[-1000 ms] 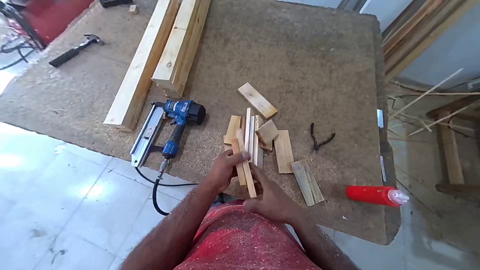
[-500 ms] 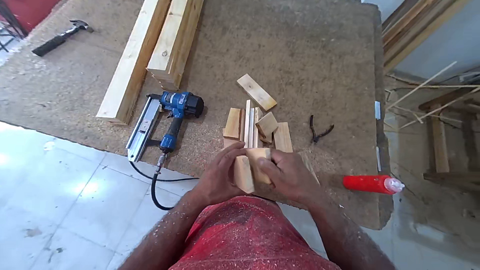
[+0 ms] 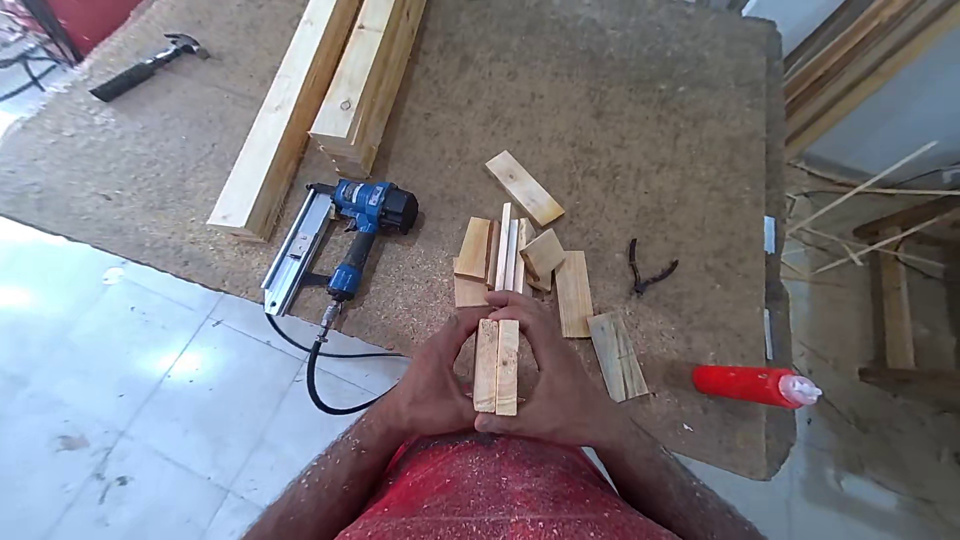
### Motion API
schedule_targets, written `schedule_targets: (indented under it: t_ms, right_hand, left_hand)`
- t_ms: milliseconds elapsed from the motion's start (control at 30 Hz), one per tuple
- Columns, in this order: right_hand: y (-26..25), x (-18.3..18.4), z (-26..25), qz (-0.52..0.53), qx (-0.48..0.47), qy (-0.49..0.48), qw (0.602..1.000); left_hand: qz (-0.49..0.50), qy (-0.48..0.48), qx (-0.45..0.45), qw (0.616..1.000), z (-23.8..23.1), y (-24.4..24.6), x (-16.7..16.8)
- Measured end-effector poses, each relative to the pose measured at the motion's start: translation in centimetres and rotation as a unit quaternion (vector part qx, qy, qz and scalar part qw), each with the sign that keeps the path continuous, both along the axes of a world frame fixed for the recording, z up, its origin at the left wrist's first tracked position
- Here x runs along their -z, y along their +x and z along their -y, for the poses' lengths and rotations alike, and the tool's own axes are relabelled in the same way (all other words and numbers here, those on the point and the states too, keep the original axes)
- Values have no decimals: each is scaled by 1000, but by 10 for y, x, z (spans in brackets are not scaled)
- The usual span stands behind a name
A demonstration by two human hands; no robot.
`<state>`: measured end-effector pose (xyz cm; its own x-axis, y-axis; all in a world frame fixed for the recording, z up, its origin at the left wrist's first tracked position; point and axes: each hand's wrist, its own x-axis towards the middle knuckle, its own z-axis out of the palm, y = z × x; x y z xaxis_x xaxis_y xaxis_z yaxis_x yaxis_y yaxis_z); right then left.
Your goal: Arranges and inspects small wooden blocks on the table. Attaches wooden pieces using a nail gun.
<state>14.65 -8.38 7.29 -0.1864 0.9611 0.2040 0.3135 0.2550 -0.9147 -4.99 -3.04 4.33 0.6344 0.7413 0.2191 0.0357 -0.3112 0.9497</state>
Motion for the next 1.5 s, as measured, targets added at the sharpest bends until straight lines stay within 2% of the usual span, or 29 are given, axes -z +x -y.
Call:
schedule_targets:
  t_ms: [200,467,667,867,967,1100,1167,1233,1333,1400,1500]
  right_hand:
    - [-3,5,3,-28,-5,3,1000]
    - [0,5,4,-71,-23,-11,997]
    - [0,11,4,-90,-12,-9,996]
    - [-2,13,4,-63,-10,-11,998]
    - [-3,2,9,14,13,-106,994]
    - [-10,-6,8,102,106,-276,950]
    - [-11,8,0,122,133,-290,940]
    - [-2,27,-9,62,139,-283,947]
    - [25,47,-19,-134,135,-296,936]
    - [40,57,-23,-264,126,-309,905]
    - [49,63,-21,-333,97,-315,884]
  left_hand:
    - [38,32,-18,999,6,4,-2]
    - [40,40,-3,998,3,7,-2]
    - [8,34,-11,999,4,10,1]
    - [-22,32,-30,999,7,9,-1]
    - [-89,64,-95,989,7,8,4]
    - [-206,211,-129,947,-2,8,21]
    - [-273,239,-124,923,-3,13,25]
    - [-339,215,-104,910,-9,15,24]
    - [-411,133,-66,900,-26,-5,16]
    - [-407,98,-61,906,-31,-27,14]
    - [-356,128,-69,923,-25,-42,19]
